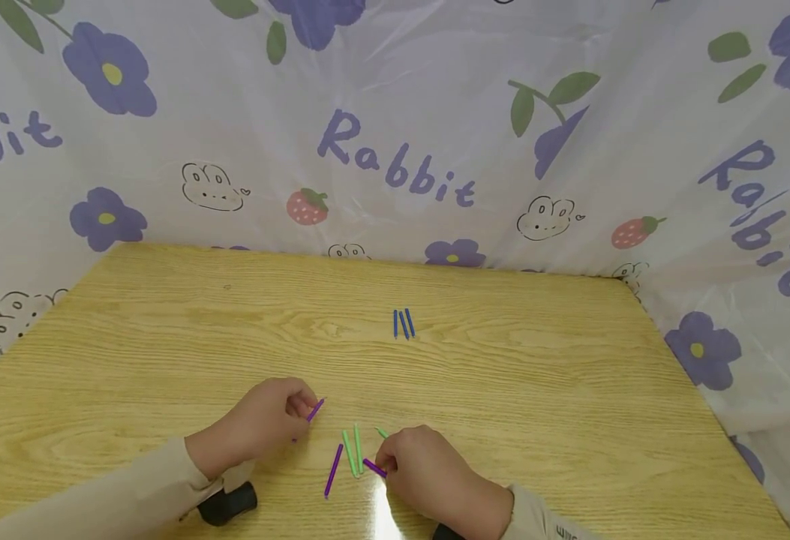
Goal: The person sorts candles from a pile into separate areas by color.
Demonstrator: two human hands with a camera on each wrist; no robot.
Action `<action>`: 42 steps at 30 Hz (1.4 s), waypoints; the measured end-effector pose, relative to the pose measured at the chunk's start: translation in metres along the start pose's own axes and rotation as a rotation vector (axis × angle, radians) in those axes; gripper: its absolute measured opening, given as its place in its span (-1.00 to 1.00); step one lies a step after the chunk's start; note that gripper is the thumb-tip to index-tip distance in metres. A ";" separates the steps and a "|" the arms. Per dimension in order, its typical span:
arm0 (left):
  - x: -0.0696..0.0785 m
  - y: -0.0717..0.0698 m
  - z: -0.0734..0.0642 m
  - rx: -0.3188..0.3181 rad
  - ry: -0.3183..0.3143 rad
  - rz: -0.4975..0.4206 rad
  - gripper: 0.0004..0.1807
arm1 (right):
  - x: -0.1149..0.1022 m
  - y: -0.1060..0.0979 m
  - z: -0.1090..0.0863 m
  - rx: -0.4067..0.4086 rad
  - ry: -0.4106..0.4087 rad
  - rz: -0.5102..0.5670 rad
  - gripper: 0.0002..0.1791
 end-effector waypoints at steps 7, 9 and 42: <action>-0.001 -0.010 0.008 0.042 0.006 0.004 -0.79 | 0.000 0.000 0.000 -0.006 0.003 0.005 -0.82; -0.002 -0.013 0.011 0.052 -0.001 0.003 -0.80 | 0.000 0.000 0.000 -0.004 0.002 0.000 -0.82; -0.026 -0.034 0.042 0.098 -0.117 -0.121 -0.74 | 0.000 -0.001 0.000 -0.024 -0.011 -0.026 -0.83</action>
Point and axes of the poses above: each hand's wrist, its own z-axis towards the middle knuckle, its own y-axis out of the palm, x = y × z, the point moved 3 cm from there along z, towards the middle knuckle, and after that the axes turned 9 degrees about z, right-handed, at the moved point
